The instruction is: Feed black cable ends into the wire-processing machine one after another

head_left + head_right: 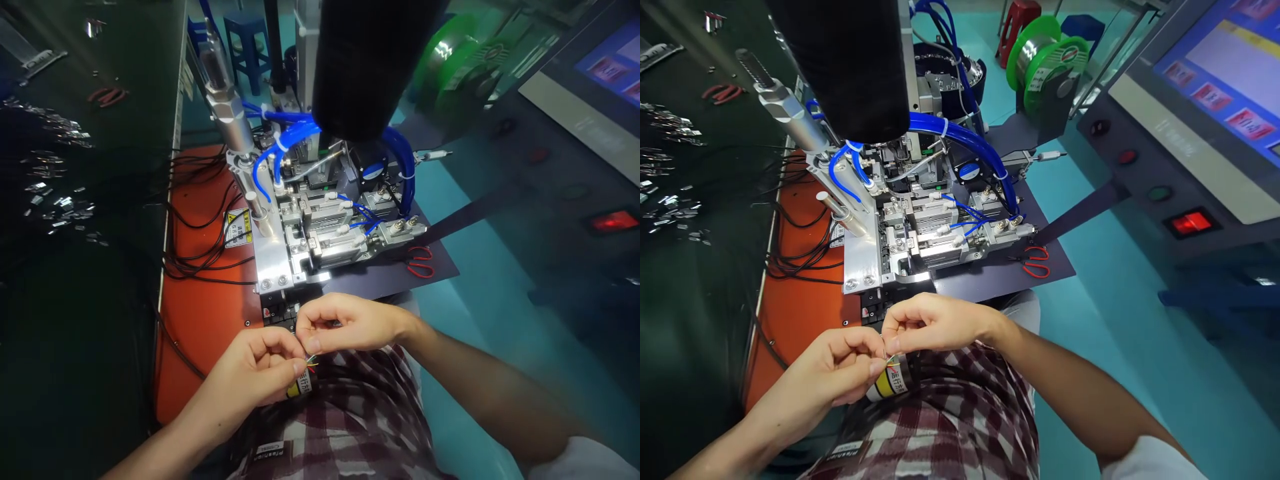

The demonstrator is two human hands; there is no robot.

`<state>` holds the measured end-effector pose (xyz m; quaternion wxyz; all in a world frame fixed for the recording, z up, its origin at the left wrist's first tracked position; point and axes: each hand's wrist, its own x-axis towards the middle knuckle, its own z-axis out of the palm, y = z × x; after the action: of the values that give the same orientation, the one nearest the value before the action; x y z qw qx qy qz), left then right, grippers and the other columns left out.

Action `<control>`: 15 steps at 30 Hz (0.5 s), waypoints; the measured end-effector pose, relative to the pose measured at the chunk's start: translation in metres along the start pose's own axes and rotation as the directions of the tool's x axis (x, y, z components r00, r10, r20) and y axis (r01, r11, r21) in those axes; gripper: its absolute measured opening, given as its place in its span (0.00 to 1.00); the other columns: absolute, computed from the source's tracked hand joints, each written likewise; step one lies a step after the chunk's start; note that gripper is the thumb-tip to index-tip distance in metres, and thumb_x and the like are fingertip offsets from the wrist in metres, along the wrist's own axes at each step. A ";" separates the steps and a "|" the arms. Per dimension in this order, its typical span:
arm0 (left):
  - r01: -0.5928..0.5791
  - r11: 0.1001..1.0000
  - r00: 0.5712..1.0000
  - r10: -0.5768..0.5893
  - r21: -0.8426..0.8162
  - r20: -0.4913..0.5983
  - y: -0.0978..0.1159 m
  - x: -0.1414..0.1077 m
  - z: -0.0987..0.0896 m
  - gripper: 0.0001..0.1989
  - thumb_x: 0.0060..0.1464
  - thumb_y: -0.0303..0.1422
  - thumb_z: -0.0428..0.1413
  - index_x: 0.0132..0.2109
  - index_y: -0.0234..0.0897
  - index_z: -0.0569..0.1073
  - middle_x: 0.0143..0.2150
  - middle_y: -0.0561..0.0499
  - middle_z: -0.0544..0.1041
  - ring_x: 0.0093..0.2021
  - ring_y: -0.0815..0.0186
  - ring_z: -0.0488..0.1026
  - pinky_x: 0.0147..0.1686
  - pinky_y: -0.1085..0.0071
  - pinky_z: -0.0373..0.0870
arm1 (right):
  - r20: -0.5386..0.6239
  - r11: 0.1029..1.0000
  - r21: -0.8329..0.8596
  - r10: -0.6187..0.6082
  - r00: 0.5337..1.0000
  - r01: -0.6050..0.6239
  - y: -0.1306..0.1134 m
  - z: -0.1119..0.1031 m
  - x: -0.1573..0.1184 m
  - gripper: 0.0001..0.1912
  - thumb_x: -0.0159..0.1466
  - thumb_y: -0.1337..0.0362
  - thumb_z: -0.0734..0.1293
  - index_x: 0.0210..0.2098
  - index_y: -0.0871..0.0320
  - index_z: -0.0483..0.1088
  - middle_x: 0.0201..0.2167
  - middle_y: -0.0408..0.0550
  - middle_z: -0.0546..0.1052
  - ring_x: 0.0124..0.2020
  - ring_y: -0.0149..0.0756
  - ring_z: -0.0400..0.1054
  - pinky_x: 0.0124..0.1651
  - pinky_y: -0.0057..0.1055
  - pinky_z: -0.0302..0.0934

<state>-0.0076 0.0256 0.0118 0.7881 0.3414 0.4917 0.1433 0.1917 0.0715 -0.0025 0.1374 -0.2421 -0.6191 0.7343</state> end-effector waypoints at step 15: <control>-0.092 0.992 0.994 0.087 -0.087 -0.063 -0.011 0.005 -0.003 0.09 0.51 0.36 0.59 0.31 0.34 0.70 0.18 0.61 0.57 0.17 0.79 0.48 0.17 0.80 0.43 | -0.552 0.995 0.097 0.042 0.833 0.014 0.019 0.050 -0.013 0.06 0.60 0.64 0.65 0.29 0.60 0.67 0.20 0.37 0.61 0.21 0.27 0.51 0.25 0.26 0.49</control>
<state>-0.0084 0.0218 0.0001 0.7807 0.3228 0.4918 0.2106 0.1782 0.0188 -0.0128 0.3166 -0.4417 -0.5147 0.6631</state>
